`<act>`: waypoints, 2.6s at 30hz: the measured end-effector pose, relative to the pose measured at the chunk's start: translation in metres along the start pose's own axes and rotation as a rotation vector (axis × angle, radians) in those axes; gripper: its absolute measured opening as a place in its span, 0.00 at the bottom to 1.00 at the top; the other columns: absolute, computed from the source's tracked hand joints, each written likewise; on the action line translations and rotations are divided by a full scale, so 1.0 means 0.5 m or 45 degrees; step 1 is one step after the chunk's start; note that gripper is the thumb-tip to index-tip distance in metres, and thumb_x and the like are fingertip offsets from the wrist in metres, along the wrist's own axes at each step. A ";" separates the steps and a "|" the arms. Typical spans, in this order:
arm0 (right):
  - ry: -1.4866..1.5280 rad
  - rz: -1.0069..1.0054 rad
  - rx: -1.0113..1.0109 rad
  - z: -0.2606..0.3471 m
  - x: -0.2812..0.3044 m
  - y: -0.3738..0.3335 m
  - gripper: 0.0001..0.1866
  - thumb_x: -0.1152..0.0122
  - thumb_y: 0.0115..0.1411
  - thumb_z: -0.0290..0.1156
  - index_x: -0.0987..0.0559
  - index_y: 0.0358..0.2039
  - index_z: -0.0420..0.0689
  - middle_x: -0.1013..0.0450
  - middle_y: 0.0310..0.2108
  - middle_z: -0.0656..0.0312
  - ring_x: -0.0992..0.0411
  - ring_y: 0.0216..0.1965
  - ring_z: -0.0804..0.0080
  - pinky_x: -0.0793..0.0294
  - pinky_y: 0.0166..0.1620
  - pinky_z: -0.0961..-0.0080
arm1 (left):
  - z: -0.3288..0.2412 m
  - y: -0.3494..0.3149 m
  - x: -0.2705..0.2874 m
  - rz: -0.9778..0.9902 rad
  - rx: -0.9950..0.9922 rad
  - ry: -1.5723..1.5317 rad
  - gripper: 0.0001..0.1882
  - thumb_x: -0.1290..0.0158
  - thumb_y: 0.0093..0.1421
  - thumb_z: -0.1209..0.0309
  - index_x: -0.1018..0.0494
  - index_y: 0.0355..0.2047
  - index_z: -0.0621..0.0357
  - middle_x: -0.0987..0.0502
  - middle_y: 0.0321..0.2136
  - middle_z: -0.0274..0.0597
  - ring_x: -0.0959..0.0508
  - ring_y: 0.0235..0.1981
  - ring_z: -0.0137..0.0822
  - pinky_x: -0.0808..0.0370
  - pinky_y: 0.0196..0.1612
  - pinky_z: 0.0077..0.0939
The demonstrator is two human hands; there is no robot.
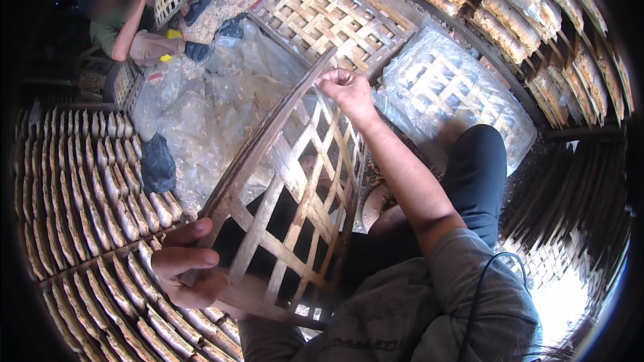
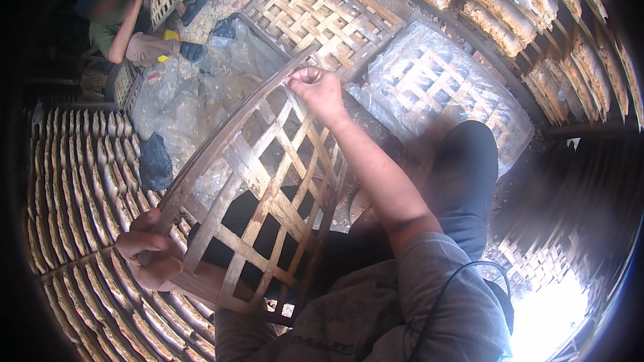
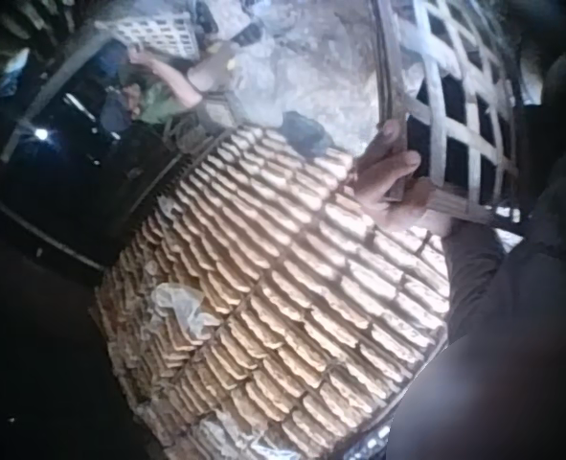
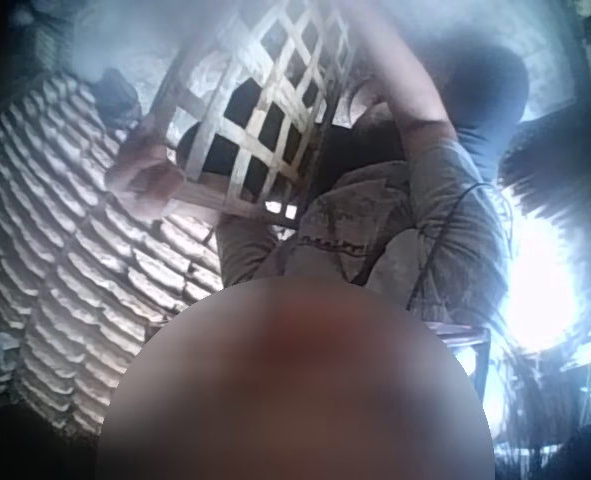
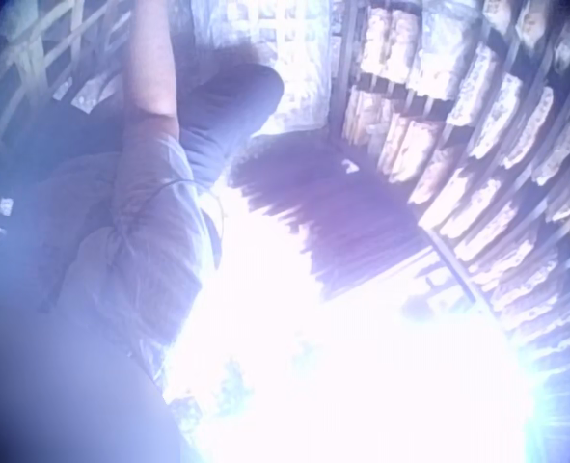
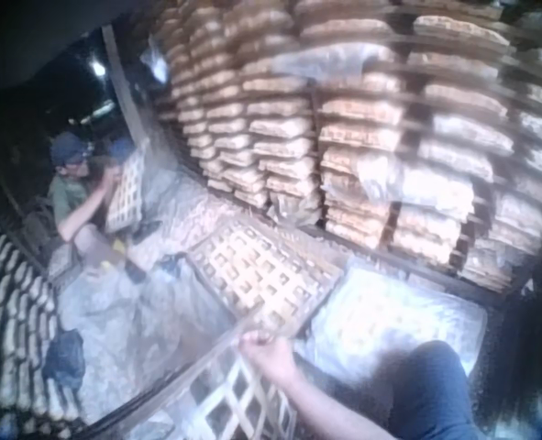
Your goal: The person assembles a wooden lattice tray by inserting a plastic sheet into the frame, then uses a tool to secure the edges. The person repeats this process with multiple trays, stacking the completed units nearby.
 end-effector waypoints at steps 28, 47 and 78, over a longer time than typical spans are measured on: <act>-0.298 -0.057 -0.019 -0.024 -0.029 0.045 0.12 0.36 0.60 0.34 0.20 0.39 0.39 0.22 0.28 0.65 0.28 0.29 0.82 0.28 0.37 0.82 | -0.015 -0.106 -0.020 -0.625 0.058 0.027 0.11 0.39 0.45 0.80 0.27 0.22 0.46 0.31 0.42 0.42 0.27 0.55 0.53 0.26 0.56 0.37; -0.801 -0.397 0.008 -0.019 -0.058 0.079 0.09 0.44 0.63 0.35 0.21 0.38 0.46 0.22 0.17 0.64 0.21 0.26 0.69 0.23 0.39 0.71 | -0.031 -0.097 -0.019 -0.587 0.050 0.083 0.08 0.44 0.55 0.75 0.29 0.23 0.47 0.32 0.40 0.39 0.26 0.55 0.52 0.22 0.51 0.37; -0.978 0.065 0.739 0.000 -0.041 0.045 0.16 0.45 0.59 0.24 0.16 0.45 0.49 0.28 0.27 0.60 0.25 0.34 0.65 0.25 0.45 0.61 | -0.053 -0.138 -0.005 -0.587 0.059 0.169 0.12 0.38 0.48 0.80 0.29 0.20 0.47 0.30 0.37 0.37 0.27 0.55 0.50 0.25 0.53 0.34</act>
Point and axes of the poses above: each hand's wrist, its own y-axis towards the middle knuckle, its own x-axis out of the back of the hand, z = x × y, the point moved 4 cm from there along y, towards the middle knuckle
